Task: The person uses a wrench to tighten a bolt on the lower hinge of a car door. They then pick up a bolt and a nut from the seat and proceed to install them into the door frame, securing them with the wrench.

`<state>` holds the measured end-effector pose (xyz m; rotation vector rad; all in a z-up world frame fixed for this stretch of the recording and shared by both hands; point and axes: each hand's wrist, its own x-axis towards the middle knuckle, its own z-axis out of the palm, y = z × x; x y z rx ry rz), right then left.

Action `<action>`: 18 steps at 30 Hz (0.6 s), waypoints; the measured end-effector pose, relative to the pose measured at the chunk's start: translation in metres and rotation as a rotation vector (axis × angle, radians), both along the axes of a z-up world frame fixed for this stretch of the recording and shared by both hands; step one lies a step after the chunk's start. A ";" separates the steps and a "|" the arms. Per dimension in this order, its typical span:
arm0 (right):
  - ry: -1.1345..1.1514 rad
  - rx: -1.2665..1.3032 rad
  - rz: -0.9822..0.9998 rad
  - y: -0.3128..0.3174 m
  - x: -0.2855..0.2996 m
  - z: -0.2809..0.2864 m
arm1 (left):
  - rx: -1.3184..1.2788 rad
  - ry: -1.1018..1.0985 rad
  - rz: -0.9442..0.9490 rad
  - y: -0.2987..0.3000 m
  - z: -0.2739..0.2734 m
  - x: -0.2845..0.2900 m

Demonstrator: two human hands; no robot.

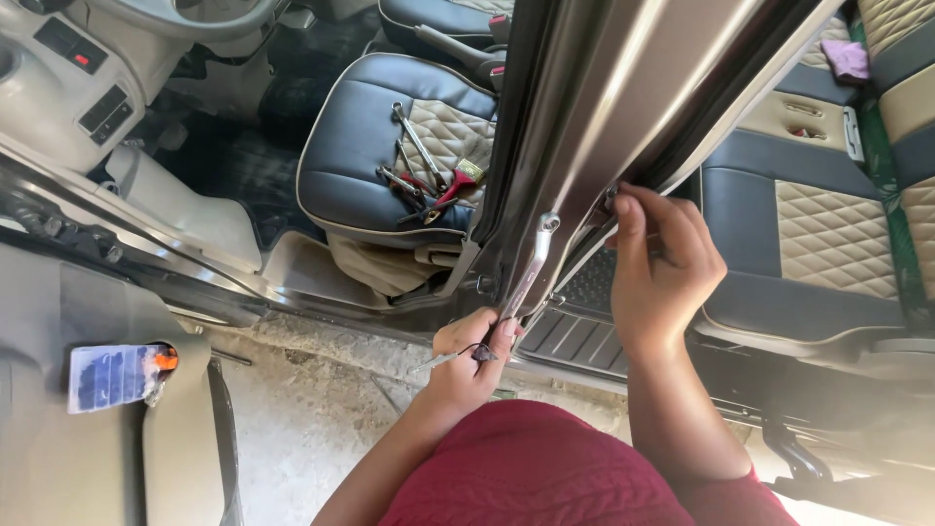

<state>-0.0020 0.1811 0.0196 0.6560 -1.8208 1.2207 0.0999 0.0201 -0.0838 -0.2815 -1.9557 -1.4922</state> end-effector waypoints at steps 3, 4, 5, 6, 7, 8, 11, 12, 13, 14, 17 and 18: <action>-0.001 0.075 -0.052 0.000 0.000 0.007 | 0.008 0.003 0.000 0.000 0.001 0.000; -0.002 0.075 -0.051 0.000 0.002 0.008 | 0.008 0.002 0.001 0.000 -0.002 0.000; -0.023 0.105 -0.064 0.000 0.003 0.009 | 0.012 -0.007 0.001 0.001 -0.004 -0.001; -0.044 0.134 -0.077 0.001 0.003 0.011 | 0.015 -0.016 0.001 0.001 -0.005 -0.002; -0.041 0.133 -0.079 0.000 0.002 0.011 | 0.014 -0.013 0.000 0.001 -0.003 -0.003; -0.103 0.088 -0.044 0.000 0.001 0.010 | 0.016 -0.013 -0.006 0.001 -0.002 -0.005; -0.198 -0.009 0.028 0.001 -0.001 0.005 | 0.002 -0.008 -0.019 0.004 0.001 -0.009; -0.228 -0.062 0.067 0.002 -0.002 0.003 | -0.013 0.003 -0.024 0.005 0.001 -0.011; -0.230 -0.064 0.062 0.003 -0.003 0.003 | -0.015 0.001 -0.028 0.005 0.004 -0.012; -0.244 -0.084 0.078 0.003 -0.005 0.003 | -0.010 0.007 -0.032 0.005 0.008 -0.013; -0.262 -0.103 0.075 0.004 -0.006 0.005 | -0.020 0.023 -0.036 0.008 0.017 -0.017; -0.265 -0.100 0.062 0.004 -0.005 0.006 | -0.036 0.035 -0.030 0.009 0.019 -0.018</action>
